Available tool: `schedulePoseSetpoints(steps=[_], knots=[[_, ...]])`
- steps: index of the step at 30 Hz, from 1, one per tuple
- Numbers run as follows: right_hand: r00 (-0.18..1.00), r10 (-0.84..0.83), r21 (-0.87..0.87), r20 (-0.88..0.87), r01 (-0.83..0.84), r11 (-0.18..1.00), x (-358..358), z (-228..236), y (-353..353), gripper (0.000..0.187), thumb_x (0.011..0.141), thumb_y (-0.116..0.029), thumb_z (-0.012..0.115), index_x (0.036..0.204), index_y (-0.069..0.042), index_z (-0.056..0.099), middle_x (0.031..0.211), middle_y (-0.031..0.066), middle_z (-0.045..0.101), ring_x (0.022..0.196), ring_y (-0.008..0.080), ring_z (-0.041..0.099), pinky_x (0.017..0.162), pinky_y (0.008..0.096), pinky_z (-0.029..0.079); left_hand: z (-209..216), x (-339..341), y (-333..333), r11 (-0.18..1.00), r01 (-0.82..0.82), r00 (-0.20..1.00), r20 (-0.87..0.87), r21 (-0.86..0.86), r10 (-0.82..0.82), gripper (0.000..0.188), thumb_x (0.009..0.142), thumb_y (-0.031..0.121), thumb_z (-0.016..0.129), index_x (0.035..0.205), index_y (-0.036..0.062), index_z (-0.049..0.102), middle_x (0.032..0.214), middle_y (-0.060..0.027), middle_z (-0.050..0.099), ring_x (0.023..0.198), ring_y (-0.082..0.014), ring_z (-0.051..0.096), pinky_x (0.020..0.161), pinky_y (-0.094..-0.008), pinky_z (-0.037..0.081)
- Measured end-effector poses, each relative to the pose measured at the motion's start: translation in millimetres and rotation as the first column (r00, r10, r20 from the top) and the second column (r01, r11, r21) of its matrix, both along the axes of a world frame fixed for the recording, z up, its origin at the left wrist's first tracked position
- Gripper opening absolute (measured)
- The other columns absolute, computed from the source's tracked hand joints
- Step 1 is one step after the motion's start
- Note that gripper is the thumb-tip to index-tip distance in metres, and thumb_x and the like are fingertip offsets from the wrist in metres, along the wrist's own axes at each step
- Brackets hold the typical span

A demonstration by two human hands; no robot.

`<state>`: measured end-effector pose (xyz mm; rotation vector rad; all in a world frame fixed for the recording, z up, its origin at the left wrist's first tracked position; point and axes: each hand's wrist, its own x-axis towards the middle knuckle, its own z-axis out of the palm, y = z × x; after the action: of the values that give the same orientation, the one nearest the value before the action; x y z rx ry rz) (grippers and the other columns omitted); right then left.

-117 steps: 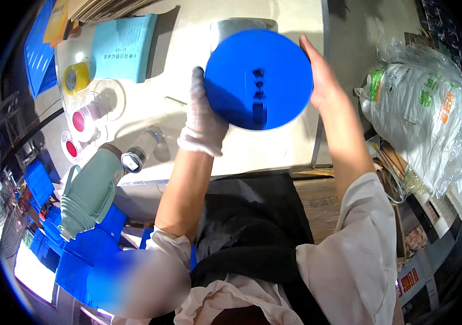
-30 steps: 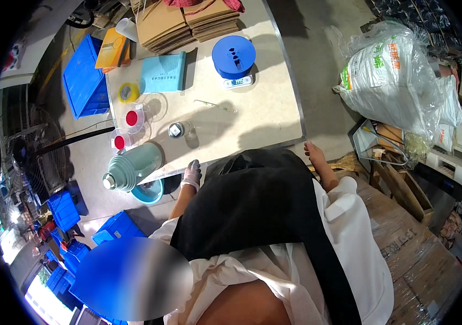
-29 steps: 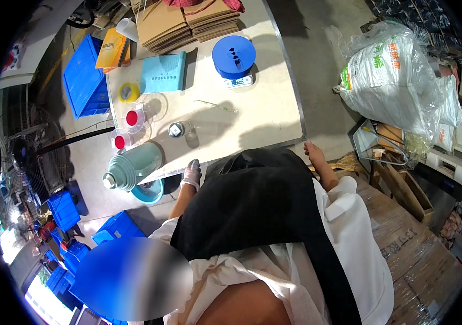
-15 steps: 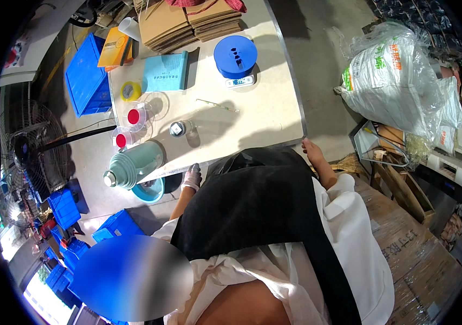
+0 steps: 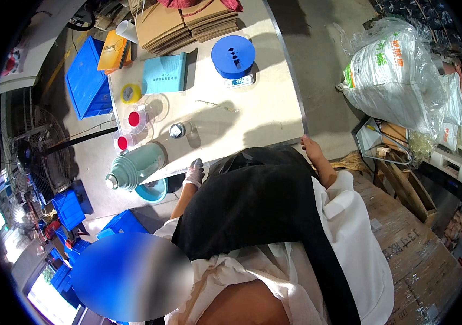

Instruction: The person places a stack of blue plastic plates onto a digital scale on a table. They then remove the stack and place individual plates onto the scale one by one, checking the weight reading after each addition.

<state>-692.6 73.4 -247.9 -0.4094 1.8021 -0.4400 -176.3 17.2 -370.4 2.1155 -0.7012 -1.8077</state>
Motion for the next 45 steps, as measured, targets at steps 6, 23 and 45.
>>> schedulePoseSetpoints(steps=[6, 23, 45], knots=[[0.998, -0.057, 0.035, 0.011, 0.056, 0.998, -2.5, -9.2, 6.7, 0.064, 0.092, -0.058, 0.039, 0.130, -0.008, 0.051, 0.118, 0.0055, 0.059, 0.099, 0.0182, 0.055, 0.084, 0.0339, 0.040, 73.7, -44.9, -32.3, 0.980, -0.032, 0.995, -0.084, 0.196, 0.049, 0.048, 0.086, 0.040, 0.054, 0.127, 0.0148, 0.050, 0.113, -0.0061, 0.055, 0.099, -0.0224, 0.051, 0.085, -0.0380, 0.042], [0.839, -0.280, -0.361, 0.467, 0.470, 0.805, 39.3, -120.9, -337.6, 0.083, 0.092, -0.064, 0.030, 0.144, 0.000, 0.022, 0.147, 0.0157, 0.030, 0.136, 0.0258, 0.029, 0.113, 0.0387, 0.017, 18.8, -221.8, -342.0, 0.923, -0.375, 0.855, -0.418, -0.089, 0.307, 0.076, 0.093, 0.059, 0.029, 0.144, 0.0028, 0.025, 0.152, -0.0133, 0.022, 0.140, -0.0234, 0.022, 0.114, -0.0341, 0.014], [0.677, -0.360, -0.263, 0.642, 0.635, 0.726, 69.2, -86.7, -334.0, 0.067, 0.096, -0.058, 0.027, 0.137, -0.006, 0.039, 0.137, 0.0104, 0.045, 0.126, 0.0220, 0.041, 0.107, 0.0365, 0.030, 53.3, -260.2, -339.0, 0.928, -0.367, 0.696, -0.681, -0.066, 0.227, 0.066, 0.095, 0.052, 0.038, 0.136, 0.0003, 0.039, 0.138, -0.0124, 0.044, 0.125, -0.0238, 0.041, 0.110, -0.0324, 0.025]])
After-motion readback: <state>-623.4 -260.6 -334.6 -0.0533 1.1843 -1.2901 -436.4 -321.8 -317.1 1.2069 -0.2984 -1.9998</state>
